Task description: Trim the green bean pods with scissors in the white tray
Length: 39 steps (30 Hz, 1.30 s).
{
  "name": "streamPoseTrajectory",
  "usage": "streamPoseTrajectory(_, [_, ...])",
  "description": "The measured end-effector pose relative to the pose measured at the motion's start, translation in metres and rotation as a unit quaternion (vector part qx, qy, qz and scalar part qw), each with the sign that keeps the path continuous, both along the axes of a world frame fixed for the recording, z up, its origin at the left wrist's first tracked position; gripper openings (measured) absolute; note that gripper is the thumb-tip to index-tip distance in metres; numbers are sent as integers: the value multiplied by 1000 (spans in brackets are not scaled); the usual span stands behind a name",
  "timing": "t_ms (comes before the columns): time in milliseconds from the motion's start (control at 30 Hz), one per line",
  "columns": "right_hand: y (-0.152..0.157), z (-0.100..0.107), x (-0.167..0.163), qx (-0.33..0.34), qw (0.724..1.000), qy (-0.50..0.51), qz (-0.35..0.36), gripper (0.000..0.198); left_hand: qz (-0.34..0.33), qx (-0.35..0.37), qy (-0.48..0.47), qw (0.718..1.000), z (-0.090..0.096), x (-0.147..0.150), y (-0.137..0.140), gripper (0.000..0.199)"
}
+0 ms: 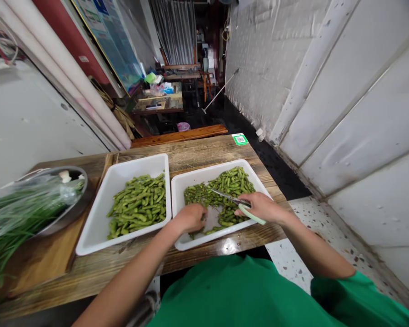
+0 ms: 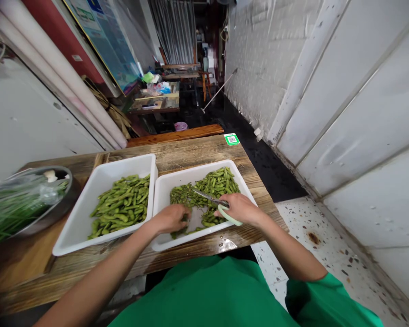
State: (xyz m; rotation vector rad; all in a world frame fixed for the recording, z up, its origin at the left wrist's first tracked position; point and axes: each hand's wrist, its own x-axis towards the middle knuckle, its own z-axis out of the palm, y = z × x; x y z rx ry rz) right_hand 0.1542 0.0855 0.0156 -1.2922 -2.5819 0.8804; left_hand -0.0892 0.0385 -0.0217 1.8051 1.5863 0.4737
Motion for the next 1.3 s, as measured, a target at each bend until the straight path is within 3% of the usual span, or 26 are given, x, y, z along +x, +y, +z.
streamPoseTrajectory(100, [0, 0, 0, 0, 1000, -4, -1, 48, -31, 36, 96, 994, -8, 0, -2, 16])
streamPoseTrajectory(200, [0, -2, -1, 3, 1000, -6, -1, 49, -87, 12, 198, 976, -9, -1, -1, 11])
streamPoseTrajectory(267, [-1, -2, -1, 4, 1000, -3, 0, 49, -97, 9, 213, 972, -5, 0, 1, 5])
streamPoseTrajectory(333, [-2, -2, -2, 3, 1000, 6, 1, 49, -60, 32, 146, 987, 0, 2, 4, 8])
streamPoseTrajectory(433, [-5, 0, -5, 1, 1000, 21, 4, 47, 29, 49, -47, 997, 8, 8, 7, 21])
streamPoseTrajectory(533, [-7, 3, -8, 0, 1000, 28, 12, 46, 88, 2, -193, 977, 12, 15, 6, 29])
streamPoseTrajectory(700, [-8, 6, -12, 8, 1000, 19, 18, 53, 171, -39, -304, 936, 15, 25, -1, 36])
streamPoseTrajectory(800, [-7, 6, -12, 10, 1000, 11, 18, 55, 196, -26, -343, 918, 18, 28, -3, 39])
streamPoseTrajectory(933, [-8, 6, -14, 9, 999, 19, 29, 54, 214, 0, -333, 918, 20, 28, -4, 34])
streamPoseTrajectory(1133, [-8, 8, -13, -6, 999, 40, 28, 55, 166, -46, -334, 927, 23, 28, -7, 32])
streamPoseTrajectory(1300, [-6, 13, -8, -32, 997, 58, 38, 51, 213, -33, -357, 909, 25, 30, -6, 34])
